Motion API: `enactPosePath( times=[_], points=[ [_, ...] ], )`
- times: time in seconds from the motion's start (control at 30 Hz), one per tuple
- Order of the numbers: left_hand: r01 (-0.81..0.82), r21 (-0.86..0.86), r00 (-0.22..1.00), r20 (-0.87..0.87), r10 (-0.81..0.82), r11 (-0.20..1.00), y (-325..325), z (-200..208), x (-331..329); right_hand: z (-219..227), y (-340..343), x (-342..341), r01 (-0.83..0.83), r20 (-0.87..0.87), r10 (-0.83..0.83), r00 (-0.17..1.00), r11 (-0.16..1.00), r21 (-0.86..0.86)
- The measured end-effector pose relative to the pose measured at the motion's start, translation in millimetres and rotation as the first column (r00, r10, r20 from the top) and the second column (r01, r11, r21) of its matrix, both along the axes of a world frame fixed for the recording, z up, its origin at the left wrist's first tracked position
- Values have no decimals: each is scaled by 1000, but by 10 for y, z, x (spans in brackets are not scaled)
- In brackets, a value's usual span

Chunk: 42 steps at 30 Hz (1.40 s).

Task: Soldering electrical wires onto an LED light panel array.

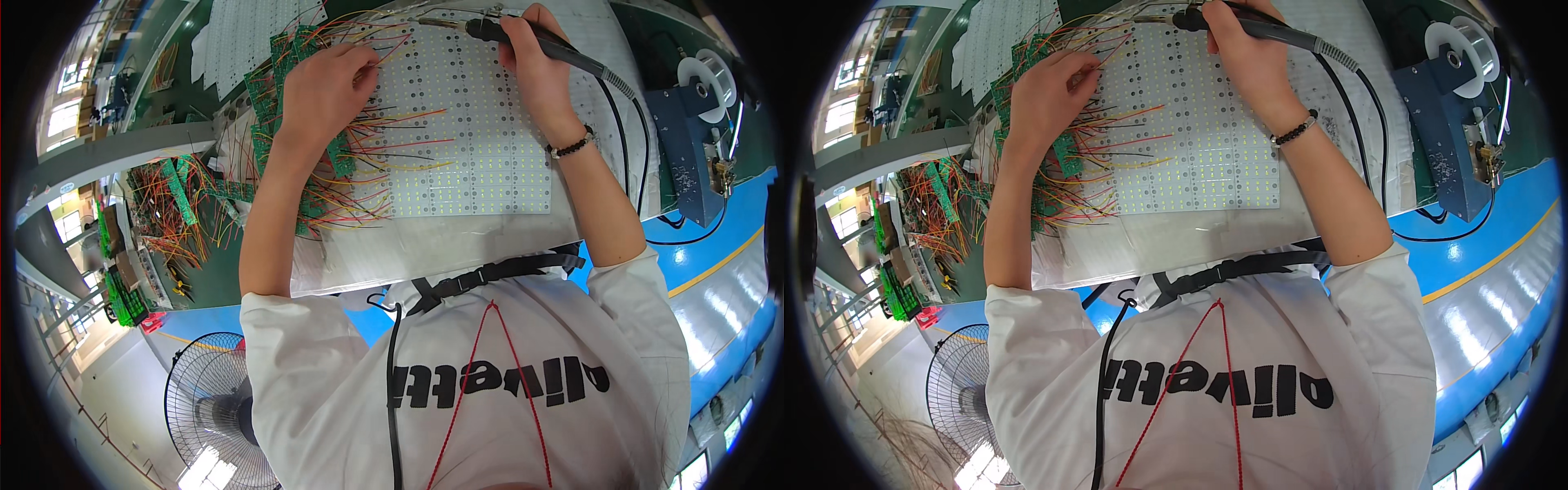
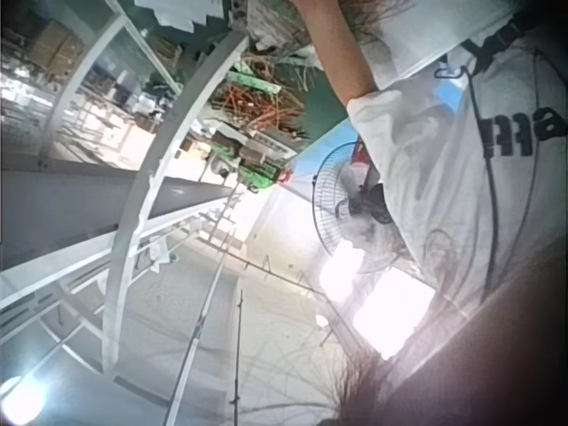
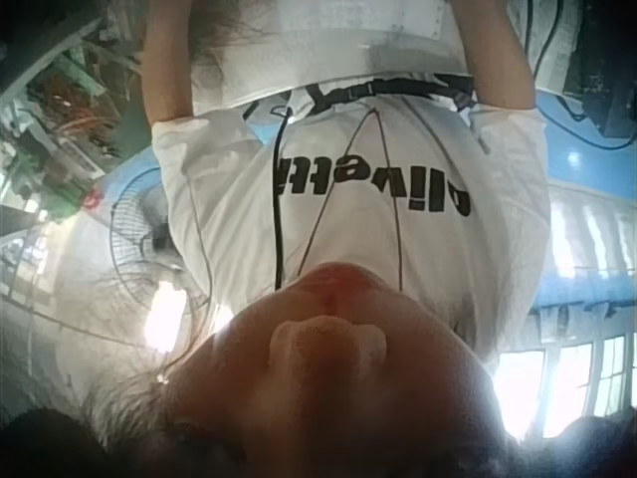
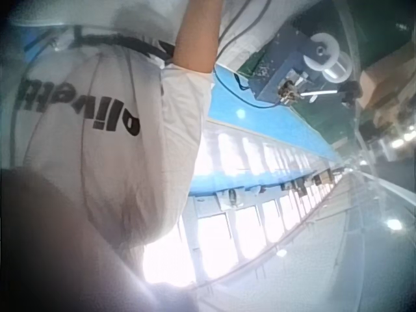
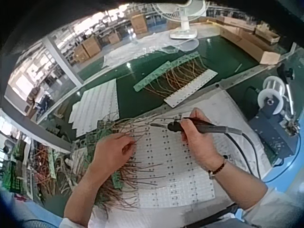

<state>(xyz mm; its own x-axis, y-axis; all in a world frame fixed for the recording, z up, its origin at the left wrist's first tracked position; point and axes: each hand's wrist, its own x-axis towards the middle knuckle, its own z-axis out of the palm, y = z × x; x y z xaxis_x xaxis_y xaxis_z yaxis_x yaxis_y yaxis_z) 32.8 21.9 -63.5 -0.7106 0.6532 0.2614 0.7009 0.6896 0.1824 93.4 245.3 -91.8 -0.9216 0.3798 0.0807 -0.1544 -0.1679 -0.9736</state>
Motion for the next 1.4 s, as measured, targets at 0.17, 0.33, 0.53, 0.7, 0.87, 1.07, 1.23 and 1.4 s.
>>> enactPosePath(
  times=[0.17, 0.33, 0.53, 0.7, 0.87, 1.07, 1.23, 1.4],
  points=[
    [15, 31, 1000, -19, -14, 999, 99, -59, -47, 10, -6, 0, 6, 27, -6, 1000, 1000, 9],
    [-2, 305, 966, 246, -77, 952, 74, -141, -145, 18, -3, -1, -4, 31, 4, 1000, 1000, 4],
    [-173, 229, 898, 436, 58, 958, 107, -106, -161, 31, -9, 6, 20, 41, -22, 999, 999, 47],
    [-225, 215, 869, 485, 96, 950, 118, -146, -201, 27, -6, 1, 16, 44, -18, 999, 999, 32],
    [-265, 212, 829, 549, 109, 941, 145, -79, -184, 22, -7, 5, -6, 20, 5, 1000, 1000, 27],
    [-244, 311, 793, 609, 4, 919, 117, -130, -183, 10, -1, -2, -5, 27, 4, 1000, 999, 47],
    [-223, 300, 882, 467, 61, 928, 121, -149, -185, -13, 8, -8, -18, -17, 19, 1000, 998, 57],
    [-193, 229, 910, 405, 87, 954, 125, -146, -174, 3, -1, 8, -29, -26, 31, 999, 997, 71]
  ],
)
